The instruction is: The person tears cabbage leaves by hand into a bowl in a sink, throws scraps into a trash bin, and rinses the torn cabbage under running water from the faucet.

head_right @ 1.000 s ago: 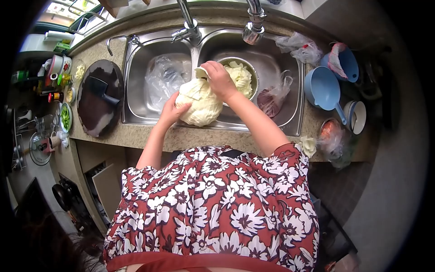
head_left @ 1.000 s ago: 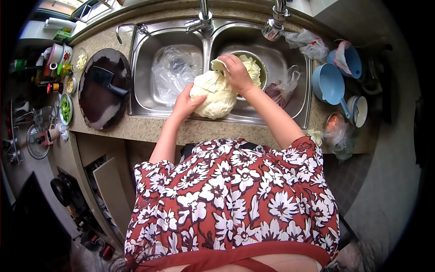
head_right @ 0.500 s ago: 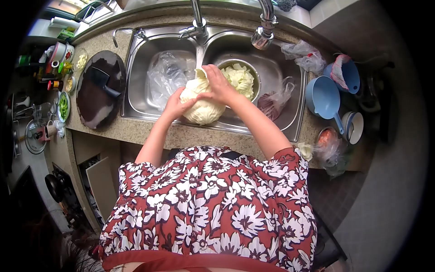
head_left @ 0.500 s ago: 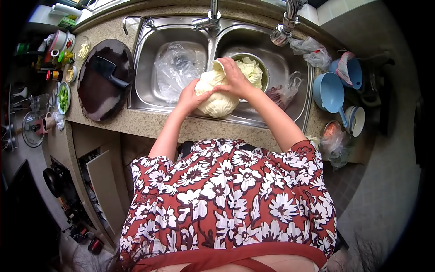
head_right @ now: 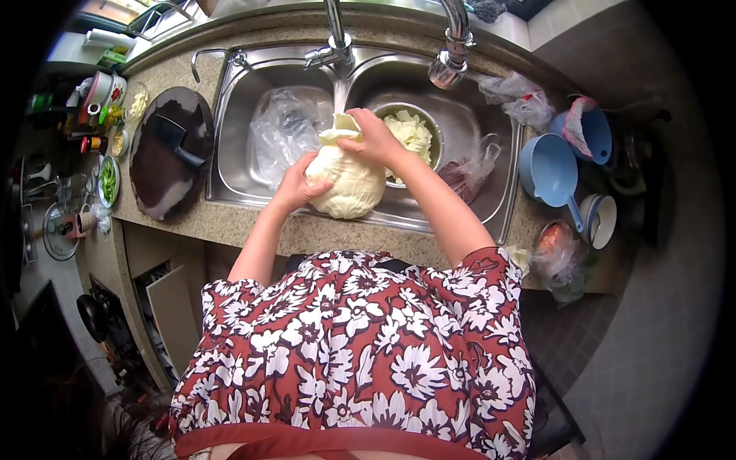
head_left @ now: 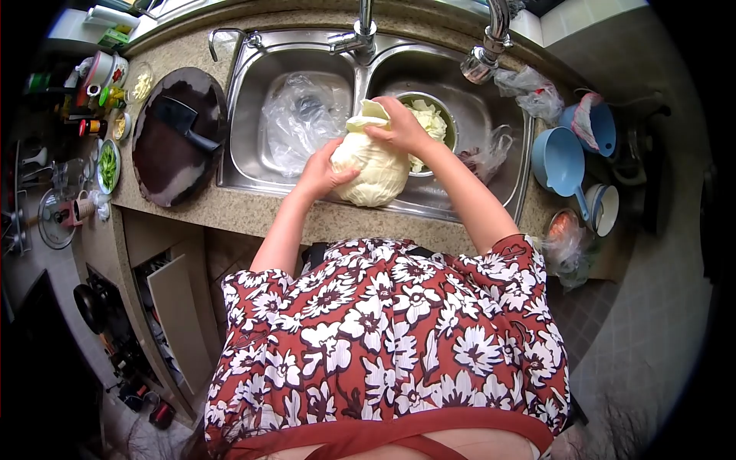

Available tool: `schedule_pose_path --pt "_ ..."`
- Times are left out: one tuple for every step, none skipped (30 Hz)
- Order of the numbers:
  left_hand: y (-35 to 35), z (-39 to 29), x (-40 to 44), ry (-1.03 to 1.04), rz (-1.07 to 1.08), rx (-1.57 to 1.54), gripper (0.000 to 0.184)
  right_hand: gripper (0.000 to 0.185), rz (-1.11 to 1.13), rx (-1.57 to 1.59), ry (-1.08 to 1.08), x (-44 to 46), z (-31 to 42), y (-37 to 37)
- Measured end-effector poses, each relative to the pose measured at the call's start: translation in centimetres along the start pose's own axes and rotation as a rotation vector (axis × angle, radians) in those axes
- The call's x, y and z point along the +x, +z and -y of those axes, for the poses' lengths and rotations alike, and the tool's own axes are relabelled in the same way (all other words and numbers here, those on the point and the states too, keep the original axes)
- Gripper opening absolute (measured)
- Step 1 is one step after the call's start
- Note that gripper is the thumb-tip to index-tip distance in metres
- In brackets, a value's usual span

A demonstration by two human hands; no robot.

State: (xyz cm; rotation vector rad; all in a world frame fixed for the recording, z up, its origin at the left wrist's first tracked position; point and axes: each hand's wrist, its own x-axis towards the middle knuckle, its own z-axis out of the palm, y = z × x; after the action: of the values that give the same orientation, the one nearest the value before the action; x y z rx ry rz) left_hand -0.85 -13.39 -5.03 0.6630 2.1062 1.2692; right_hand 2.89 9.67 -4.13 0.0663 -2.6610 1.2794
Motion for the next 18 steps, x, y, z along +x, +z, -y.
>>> schedule_pose_path --pt "0.1 -0.2 -0.2 0.038 0.026 -0.053 0.074 0.054 -0.001 -0.003 0.004 0.2 -0.3 -0.1" --pt "0.1 -0.3 -0.5 0.074 0.051 -0.105 0.078 0.049 0.061 0.261 0.194 0.2 -0.6 -0.2" --pt "0.0 -0.8 -0.9 0.072 0.053 -0.105 0.078 0.045 0.123 0.525 0.383 0.1 -0.9 -0.2" --pt "-0.1 -1.4 -1.1 0.044 0.067 -0.113 0.076 0.045 0.121 0.527 0.385 -0.2 -1.3 0.0" --pt "-0.1 -1.8 -1.3 0.019 0.084 -0.121 0.073 0.042 0.099 0.646 0.489 -0.6 -1.8 0.2" --pt "0.0 -1.9 -1.4 0.027 0.088 -0.120 0.073 0.040 0.071 0.761 0.589 -1.0 -2.3 0.3" --pt "0.0 -1.9 -1.4 0.020 0.095 -0.154 0.074 0.037 0.035 0.746 0.611 -1.4 -2.2 0.4" --pt "0.1 -1.9 -1.6 0.009 0.103 -0.189 0.075 0.037 0.031 0.746 0.615 -1.7 -3.3 1.4" --pt "0.2 -1.7 -1.8 0.008 0.108 -0.190 0.075 0.036 -0.093 0.703 0.691 -2.3 -5.5 3.2" --pt "0.3 -1.4 -1.9 -0.001 0.095 -0.238 0.077 0.035 -0.218 0.658 0.768 -2.6 -6.1 3.9" --pt "0.2 -1.2 -1.9 -0.001 0.080 -0.283 0.078 0.036 -0.313 0.605 0.818 -3.5 -6.7 4.1" --pt "0.1 -1.2 -2.2 0.005 0.085 -0.278 0.078 0.036 -0.322 0.607 0.815 -4.2 -6.9 4.1" --pt "0.0 -1.2 -2.8 0.004 0.033 -0.284 0.077 0.037 -0.444 0.727 0.886 -5.0 -7.3 4.3" --pt "0.0 -1.0 -3.2 -0.002 -0.018 -0.292 0.076 0.037 -0.566 0.848 0.960 -5.8 -7.8 4.3" --pt "-0.2 -0.4 -3.3 -0.001 -0.036 -0.246 0.072 0.034 -0.549 0.891 0.962 -6.4 -7.8 4.0" --pt "-0.4 0.3 -3.5 -0.005 -0.027 -0.246 0.072 0.034 -0.555 0.892 0.970 -7.0 -7.7 3.8" --pt "-0.5 0.8 -3.6 -0.044 -0.055 -0.293 0.070 0.036 -0.543 0.940 0.962 -7.6 -7.6 3.3" --pt "-0.5 1.1 -3.6 -0.082 -0.086 -0.339 0.068 0.038 -0.529 0.988 0.948 -7.9 -7.3 2.9"
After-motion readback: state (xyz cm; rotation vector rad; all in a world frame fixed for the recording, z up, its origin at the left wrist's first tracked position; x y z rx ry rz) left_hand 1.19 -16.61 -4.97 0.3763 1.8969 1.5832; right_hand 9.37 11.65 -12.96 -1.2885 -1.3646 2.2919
